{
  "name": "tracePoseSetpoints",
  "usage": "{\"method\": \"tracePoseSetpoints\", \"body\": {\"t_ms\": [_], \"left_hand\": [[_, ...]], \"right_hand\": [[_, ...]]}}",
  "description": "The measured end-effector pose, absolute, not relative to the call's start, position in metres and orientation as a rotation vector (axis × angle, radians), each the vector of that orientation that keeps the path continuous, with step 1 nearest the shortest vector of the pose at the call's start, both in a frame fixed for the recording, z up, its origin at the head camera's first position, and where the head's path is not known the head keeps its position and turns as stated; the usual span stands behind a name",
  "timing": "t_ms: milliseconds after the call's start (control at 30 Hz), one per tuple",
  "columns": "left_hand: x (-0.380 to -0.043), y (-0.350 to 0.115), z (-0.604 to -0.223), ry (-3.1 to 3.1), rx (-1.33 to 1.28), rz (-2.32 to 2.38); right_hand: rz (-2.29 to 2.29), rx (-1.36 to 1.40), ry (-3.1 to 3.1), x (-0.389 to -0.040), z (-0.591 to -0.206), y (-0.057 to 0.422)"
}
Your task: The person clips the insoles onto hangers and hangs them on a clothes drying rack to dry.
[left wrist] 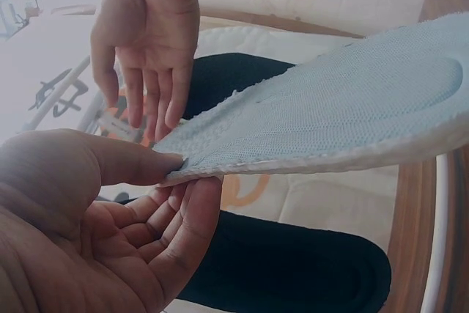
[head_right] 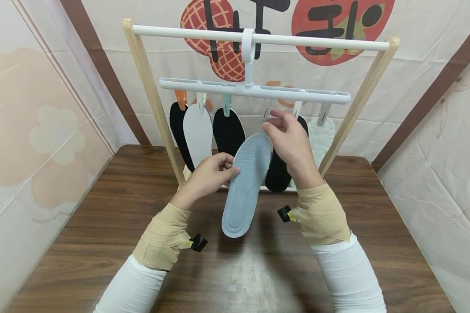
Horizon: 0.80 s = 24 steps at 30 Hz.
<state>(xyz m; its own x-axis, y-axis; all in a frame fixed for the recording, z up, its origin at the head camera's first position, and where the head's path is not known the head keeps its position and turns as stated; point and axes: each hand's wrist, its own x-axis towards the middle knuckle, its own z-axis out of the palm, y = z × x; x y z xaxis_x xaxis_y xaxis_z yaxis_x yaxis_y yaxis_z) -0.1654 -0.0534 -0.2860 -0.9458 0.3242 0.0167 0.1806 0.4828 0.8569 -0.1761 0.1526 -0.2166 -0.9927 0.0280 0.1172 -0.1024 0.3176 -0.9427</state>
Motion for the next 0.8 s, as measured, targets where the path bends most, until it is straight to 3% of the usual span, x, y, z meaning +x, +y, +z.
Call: {"method": "tracePoseSetpoints", "body": {"t_ms": [800], "left_hand": [[-0.167,-0.050,-0.287,2.587,0.468,1.504]], "right_hand": [[1.909,0.081,-2.263,-0.200,-0.202,0.140]]}}
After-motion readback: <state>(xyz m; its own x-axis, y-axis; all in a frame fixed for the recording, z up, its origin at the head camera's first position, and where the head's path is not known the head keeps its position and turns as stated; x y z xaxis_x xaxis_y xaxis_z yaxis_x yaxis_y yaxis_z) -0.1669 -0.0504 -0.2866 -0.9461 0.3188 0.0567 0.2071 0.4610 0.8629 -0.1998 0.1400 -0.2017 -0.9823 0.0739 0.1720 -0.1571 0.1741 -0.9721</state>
